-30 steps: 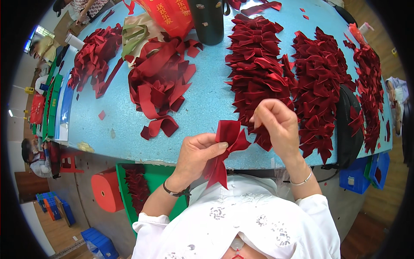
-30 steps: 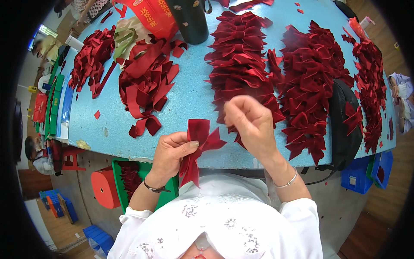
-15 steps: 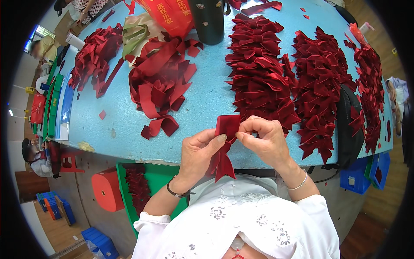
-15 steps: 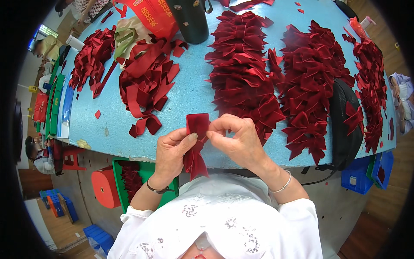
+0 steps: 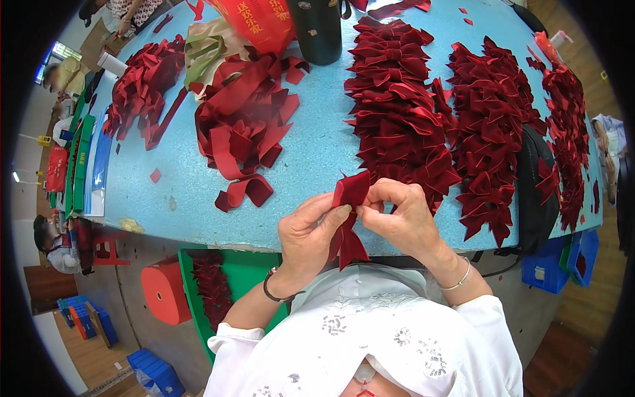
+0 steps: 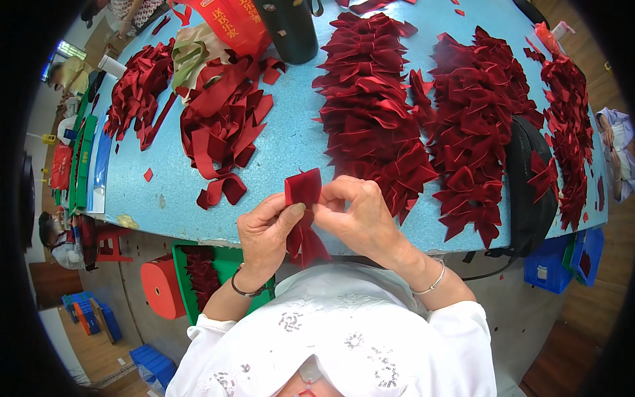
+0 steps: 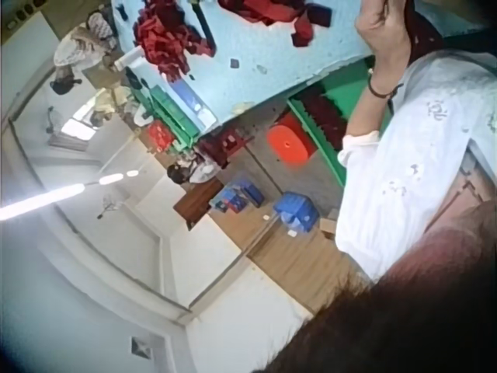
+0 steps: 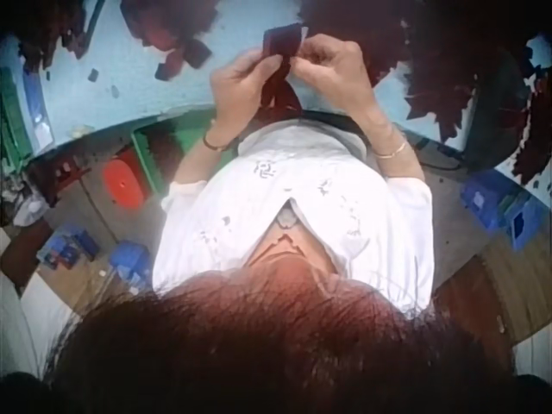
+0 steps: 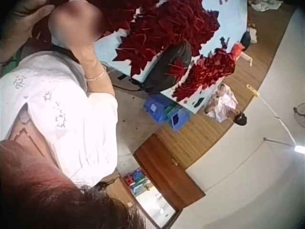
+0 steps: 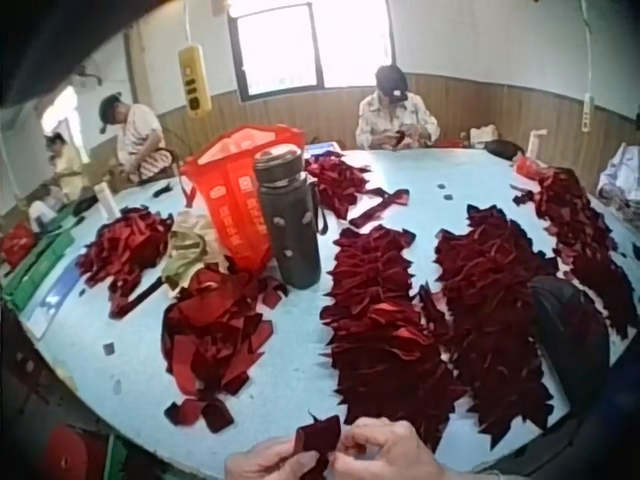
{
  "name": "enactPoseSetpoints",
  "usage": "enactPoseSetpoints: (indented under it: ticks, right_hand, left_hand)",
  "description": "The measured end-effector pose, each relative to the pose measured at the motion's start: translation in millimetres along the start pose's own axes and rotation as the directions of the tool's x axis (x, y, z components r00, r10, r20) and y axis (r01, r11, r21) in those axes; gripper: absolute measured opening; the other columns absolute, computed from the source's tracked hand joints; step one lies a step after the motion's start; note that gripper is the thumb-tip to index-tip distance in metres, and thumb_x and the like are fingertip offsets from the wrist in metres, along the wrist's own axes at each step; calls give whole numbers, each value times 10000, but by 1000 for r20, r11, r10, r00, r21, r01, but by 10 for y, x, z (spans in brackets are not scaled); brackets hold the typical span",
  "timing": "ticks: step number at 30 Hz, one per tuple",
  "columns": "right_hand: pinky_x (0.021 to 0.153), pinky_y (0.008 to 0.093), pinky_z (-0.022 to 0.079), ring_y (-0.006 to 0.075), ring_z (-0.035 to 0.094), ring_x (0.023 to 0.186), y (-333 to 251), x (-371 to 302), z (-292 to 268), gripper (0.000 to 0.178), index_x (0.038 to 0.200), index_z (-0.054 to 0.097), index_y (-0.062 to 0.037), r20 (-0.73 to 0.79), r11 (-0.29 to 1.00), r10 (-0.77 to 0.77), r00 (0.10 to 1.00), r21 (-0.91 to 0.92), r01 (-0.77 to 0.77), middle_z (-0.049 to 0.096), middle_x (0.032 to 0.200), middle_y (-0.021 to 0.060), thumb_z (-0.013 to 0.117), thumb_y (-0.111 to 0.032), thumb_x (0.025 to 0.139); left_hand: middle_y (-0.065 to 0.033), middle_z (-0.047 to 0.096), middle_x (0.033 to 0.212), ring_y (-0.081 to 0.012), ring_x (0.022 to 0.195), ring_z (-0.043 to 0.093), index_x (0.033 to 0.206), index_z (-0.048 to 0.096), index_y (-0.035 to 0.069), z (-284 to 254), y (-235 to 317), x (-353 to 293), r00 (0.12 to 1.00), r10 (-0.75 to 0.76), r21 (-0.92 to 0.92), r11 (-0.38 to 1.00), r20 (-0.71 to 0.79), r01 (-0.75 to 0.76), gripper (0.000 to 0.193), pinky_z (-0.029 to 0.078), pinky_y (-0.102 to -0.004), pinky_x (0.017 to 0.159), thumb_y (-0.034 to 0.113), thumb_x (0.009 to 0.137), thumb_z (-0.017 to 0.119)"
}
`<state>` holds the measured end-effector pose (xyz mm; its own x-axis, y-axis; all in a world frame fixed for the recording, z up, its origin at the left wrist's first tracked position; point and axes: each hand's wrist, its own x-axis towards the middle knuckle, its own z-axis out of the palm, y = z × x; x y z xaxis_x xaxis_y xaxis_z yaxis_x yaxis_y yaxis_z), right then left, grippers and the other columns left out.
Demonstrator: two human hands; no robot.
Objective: Assembling red ribbon bows by hand at a factory workbench by folding fabric strips and securing them.
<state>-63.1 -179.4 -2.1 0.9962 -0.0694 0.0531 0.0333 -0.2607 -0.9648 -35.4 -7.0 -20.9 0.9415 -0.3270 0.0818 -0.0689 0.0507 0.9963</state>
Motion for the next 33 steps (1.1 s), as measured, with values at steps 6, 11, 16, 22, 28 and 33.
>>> enactPoseSetpoints:
  ticks: [6, 11, 16, 22, 28, 33]
  right_hand:
    - [563, 252, 416, 86, 536, 613, 19, -22, 11, 63, 748, 637, 11, -13, 999, -44, 999, 14, 45, 604, 679, 30, 689, -12, 721]
    - [570, 255, 408, 104, 527, 609, -18, -19, -3, 73, 769, 656, -4, -22, 931, -306, 952, -218, 294, 600, 681, 29, 701, -9, 711]
    - [565, 254, 388, 110, 517, 610, -47, -30, -13, 82, 774, 666, -19, -32, 955, -240, 970, -187, 230, 592, 672, 19, 712, -11, 707]
    - [562, 240, 385, 82, 525, 628, -36, -73, 12, 73, 776, 664, -17, -29, 996, -74, 997, 47, 75, 601, 688, 20, 709, -15, 719]
    - [598, 228, 424, 83, 543, 640, -41, -63, -61, 69, 817, 674, -1, 19, 997, -30, 999, 71, 29, 628, 730, 23, 705, -20, 759]
    - [672, 230, 473, 99, 591, 710, -20, -7, -109, 87, 859, 679, 5, 179, 880, 205, 962, 397, -262, 662, 799, 32, 721, -51, 808]
  left_hand:
    - [-43, 687, 977, -73, 856, 606, 1075, 691, -2, -46, 8, 14, 976, -217, -219, 951, 32, 219, 191, 495, -221, 755, 90, 911, 659]
    - [-52, 690, 988, -73, 859, 614, 1094, 673, -18, -84, 4, 61, 932, -321, -505, 784, 170, 362, 213, 504, -222, 755, 73, 902, 663]
    - [-60, 696, 972, -81, 843, 621, 1089, 670, -29, -93, 103, 73, 934, -284, -421, 836, 218, 352, 224, 509, -226, 756, 41, 876, 678]
    - [-58, 696, 946, -83, 831, 618, 1046, 689, -32, -131, 127, 46, 926, -269, -254, 907, 264, 335, 200, 513, -236, 753, 16, 852, 687]
    - [-36, 689, 924, -70, 810, 599, 1033, 701, -22, -211, 149, 55, 896, -327, -160, 909, 299, 385, 184, 500, -225, 733, 39, 861, 677]
    - [-23, 677, 892, -65, 784, 578, 1028, 704, -15, -161, 224, 41, 872, -345, -96, 912, 346, 399, 183, 480, -220, 698, 83, 878, 667]
